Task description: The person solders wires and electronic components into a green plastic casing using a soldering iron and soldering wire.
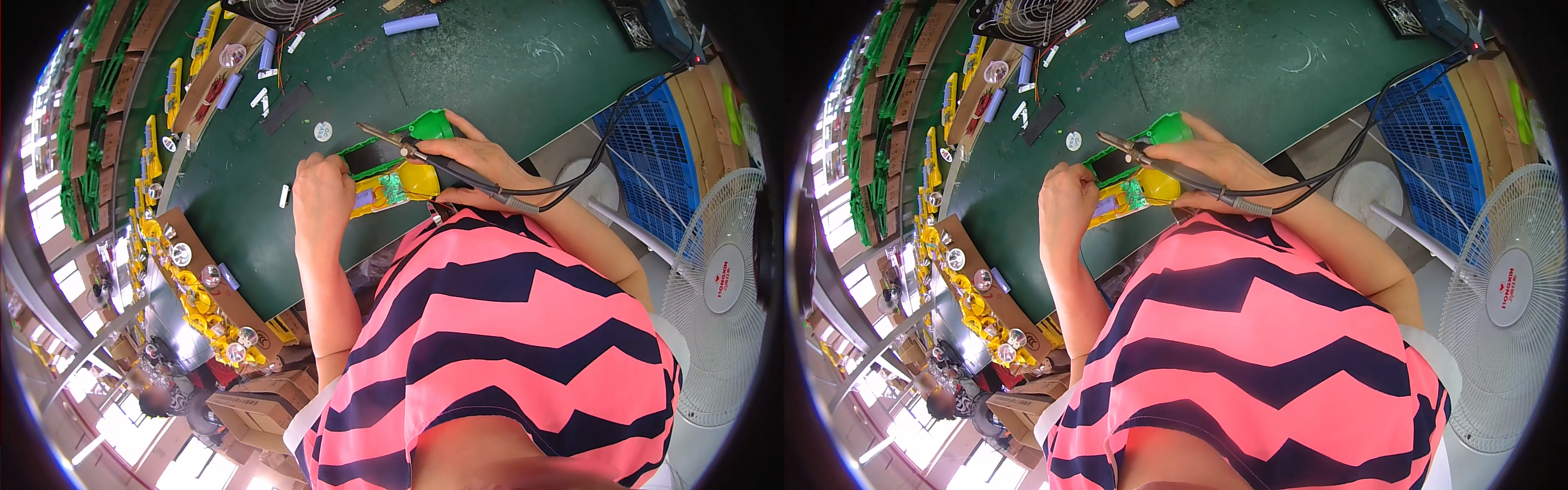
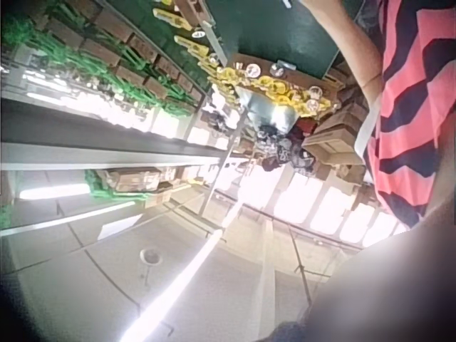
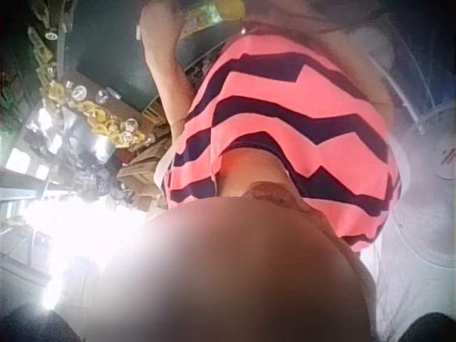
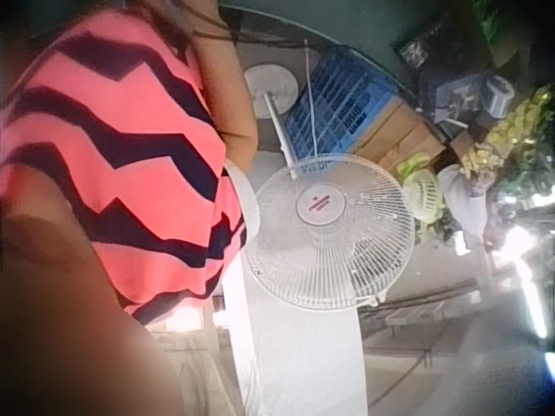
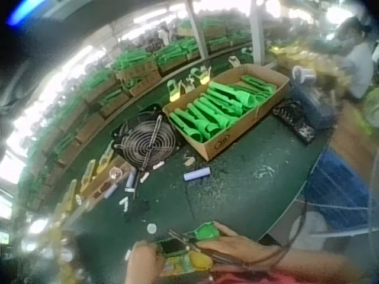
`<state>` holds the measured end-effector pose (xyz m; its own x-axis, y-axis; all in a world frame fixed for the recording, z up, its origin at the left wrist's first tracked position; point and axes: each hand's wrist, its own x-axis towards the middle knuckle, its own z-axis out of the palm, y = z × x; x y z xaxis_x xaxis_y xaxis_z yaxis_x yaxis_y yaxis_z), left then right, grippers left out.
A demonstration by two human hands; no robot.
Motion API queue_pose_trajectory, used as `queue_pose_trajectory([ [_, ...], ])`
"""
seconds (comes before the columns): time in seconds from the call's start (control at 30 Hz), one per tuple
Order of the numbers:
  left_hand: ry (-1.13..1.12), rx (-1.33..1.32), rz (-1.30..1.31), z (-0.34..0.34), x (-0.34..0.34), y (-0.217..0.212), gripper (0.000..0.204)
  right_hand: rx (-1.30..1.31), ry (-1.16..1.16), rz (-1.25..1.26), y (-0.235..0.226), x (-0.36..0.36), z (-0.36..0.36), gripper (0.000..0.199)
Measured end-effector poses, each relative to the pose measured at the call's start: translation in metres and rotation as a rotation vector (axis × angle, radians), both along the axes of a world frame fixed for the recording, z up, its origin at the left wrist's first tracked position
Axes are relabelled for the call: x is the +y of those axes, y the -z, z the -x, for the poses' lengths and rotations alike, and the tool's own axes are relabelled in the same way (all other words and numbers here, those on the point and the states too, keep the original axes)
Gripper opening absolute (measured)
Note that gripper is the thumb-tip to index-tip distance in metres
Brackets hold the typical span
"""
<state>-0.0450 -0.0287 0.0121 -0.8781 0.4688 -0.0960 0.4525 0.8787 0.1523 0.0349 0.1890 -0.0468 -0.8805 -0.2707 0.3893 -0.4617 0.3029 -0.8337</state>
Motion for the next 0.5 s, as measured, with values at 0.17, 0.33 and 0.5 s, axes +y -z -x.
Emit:
queue_pose_trajectory([
  [0.17,-0.001,0.029,0.008,-0.004,0.000,0.000,0.010,0.038,0.009,-0.016,0.002,-0.001,-0.001,0.058],
  [0.33,0.028,0.115,0.005,-0.009,-0.001,-0.008,0.010,-0.009,0.007,0.018,-0.001,-0.002,-0.002,0.062],
  [0.5,-0.110,0.313,-0.097,-0.060,-0.006,-0.053,0.017,-0.020,0.007,-0.009,0.001,0.000,0.000,0.063],
])
